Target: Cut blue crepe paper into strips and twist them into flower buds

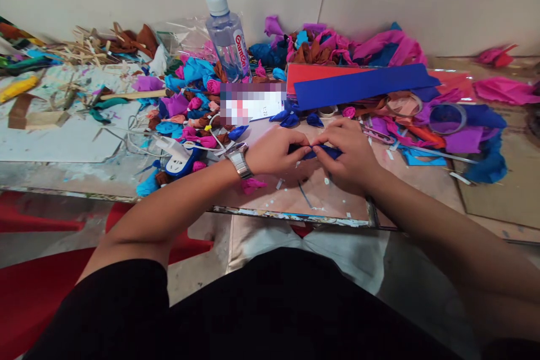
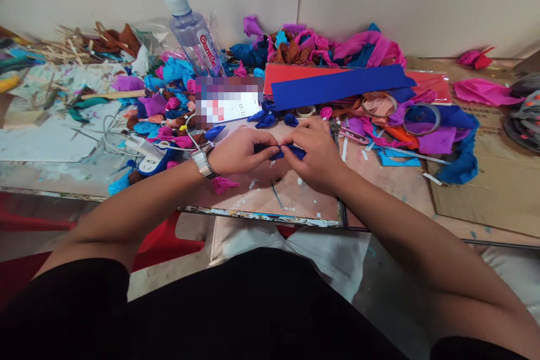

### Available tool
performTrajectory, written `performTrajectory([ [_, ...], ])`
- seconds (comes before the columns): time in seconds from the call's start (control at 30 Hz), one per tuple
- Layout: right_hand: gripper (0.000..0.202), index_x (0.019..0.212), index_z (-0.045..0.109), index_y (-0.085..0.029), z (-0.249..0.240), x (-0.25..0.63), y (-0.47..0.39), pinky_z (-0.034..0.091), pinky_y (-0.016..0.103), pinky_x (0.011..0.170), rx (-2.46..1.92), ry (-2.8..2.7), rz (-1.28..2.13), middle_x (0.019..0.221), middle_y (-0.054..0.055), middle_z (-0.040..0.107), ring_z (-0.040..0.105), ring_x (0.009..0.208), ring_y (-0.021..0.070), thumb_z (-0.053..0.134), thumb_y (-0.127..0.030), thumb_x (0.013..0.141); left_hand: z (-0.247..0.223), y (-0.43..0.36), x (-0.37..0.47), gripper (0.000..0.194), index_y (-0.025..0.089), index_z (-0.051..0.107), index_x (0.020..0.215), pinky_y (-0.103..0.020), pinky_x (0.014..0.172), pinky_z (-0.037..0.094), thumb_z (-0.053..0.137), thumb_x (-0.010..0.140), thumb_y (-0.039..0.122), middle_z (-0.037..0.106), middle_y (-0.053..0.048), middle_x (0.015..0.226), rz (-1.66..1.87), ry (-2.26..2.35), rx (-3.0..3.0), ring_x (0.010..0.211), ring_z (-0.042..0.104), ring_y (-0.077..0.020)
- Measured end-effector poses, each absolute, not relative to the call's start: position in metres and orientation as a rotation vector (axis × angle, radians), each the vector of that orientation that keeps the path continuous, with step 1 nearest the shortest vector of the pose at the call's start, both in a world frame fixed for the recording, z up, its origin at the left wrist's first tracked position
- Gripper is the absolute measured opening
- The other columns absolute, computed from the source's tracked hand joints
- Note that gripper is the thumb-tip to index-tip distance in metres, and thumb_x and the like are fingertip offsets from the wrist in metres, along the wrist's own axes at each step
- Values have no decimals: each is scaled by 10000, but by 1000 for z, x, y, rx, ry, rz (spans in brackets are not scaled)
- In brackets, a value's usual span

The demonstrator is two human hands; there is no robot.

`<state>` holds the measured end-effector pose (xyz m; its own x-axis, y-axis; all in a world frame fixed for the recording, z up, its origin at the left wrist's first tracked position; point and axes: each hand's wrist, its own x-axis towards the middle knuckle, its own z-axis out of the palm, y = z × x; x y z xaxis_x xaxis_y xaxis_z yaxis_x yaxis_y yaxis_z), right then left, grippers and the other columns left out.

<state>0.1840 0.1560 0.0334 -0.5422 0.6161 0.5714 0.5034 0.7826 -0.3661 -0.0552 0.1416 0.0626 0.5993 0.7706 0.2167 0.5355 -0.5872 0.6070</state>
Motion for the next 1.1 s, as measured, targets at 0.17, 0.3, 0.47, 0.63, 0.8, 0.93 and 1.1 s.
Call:
performTrajectory([
  [0.17,113,911,715,-262,33,181,155,429,491,943,-820,-2269,217,875,42,757,656,1001,299,654,-303,997,60,141,-53,317,173,815,929,-292,674,394,576,1039,350,774,-39,767,604,1049,2424,653,612,-134],
  [0.3,76,906,697,-255,30,181,156,437,473,914,-794,-2256,245,873,36,757,666,971,287,658,-278,967,56,140,-52,262,171,812,947,-303,690,385,599,1006,313,799,-52,820,616,1061,2481,694,638,-150],
  [0.47,48,923,691,-270,30,182,156,456,452,888,-805,-2246,273,885,31,756,660,962,280,669,-266,966,56,140,-53,218,180,812,947,-307,689,384,627,975,292,794,-41,811,637,1093,2450,683,622,-148],
  [0.63,70,905,685,-271,31,180,157,458,453,895,-803,-2242,264,859,24,744,647,933,273,665,-267,972,55,140,-53,209,185,809,927,-316,698,386,618,948,266,788,-43,803,612,1096,2448,685,615,-152],
  [0.8,73,931,694,-269,30,180,158,460,461,910,-809,-2248,249,871,30,747,656,952,279,648,-289,984,60,138,-54,243,183,796,921,-312,684,387,611,990,325,780,-38,799,644,1065,2417,664,601,-141],
  [0.93,99,977,715,-268,30,182,158,453,476,925,-803,-2253,201,901,40,756,659,968,286,639,-315,1021,64,140,-56,317,181,789,943,-299,689,406,557,1041,373,774,-23,789,711,1019,2347,665,612,-132],
  [1.1,121,976,726,-271,30,183,157,463,487,945,-817,-2248,215,926,43,778,679,1000,290,648,-344,1032,62,141,-56,257,188,778,904,-288,684,419,583,1011,316,771,-9,767,758,1029,2383,661,629,-128],
])
